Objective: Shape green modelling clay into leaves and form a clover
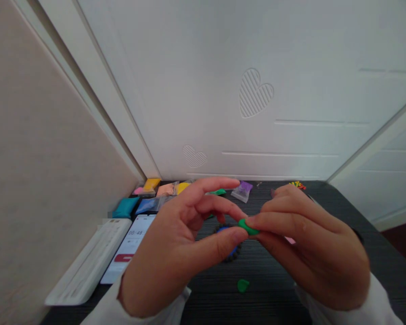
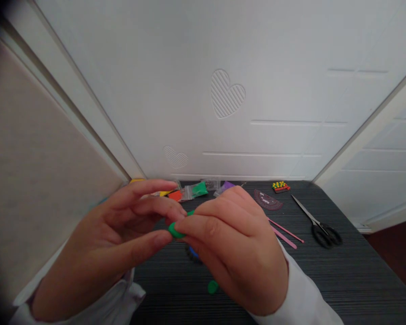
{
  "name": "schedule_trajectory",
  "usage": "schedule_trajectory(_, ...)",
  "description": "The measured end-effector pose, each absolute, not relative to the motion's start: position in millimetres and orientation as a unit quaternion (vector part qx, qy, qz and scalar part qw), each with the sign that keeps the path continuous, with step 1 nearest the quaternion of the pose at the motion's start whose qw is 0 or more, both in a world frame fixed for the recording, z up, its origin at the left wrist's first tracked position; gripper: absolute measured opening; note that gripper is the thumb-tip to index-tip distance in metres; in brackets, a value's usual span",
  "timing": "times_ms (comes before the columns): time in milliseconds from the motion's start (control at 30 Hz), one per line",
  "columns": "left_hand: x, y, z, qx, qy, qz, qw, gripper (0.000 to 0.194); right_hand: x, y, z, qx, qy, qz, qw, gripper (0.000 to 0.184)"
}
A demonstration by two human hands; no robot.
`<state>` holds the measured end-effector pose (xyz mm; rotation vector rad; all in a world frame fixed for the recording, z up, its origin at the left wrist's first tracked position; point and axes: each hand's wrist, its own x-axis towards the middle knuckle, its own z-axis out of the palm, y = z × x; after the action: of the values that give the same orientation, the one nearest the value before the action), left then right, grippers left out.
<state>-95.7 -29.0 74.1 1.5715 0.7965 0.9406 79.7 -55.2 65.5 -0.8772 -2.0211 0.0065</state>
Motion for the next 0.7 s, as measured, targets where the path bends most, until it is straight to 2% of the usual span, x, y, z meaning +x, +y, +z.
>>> schedule_trajectory(267,-96.9,-28.6,71.2,0.683,0.321,0.4,0.52,0.041,80.8,-55.2,66.3,-0.332,-0.829,0.019,0.449,0.019)
schedule_trajectory(433,-99.0,-29.7,72.2,0.68,0.315,0.4,0.528,0.041,80.9,-56.4,66.5,-0.336,-0.835,0.021,0.436,0.026)
schedule_trajectory(700,-98.2,-28.7,75.5,0.687,0.326,0.393,0.517,0.042,77.6,-56.6,69.4,-0.352,-0.825,-0.023,0.441,0.018)
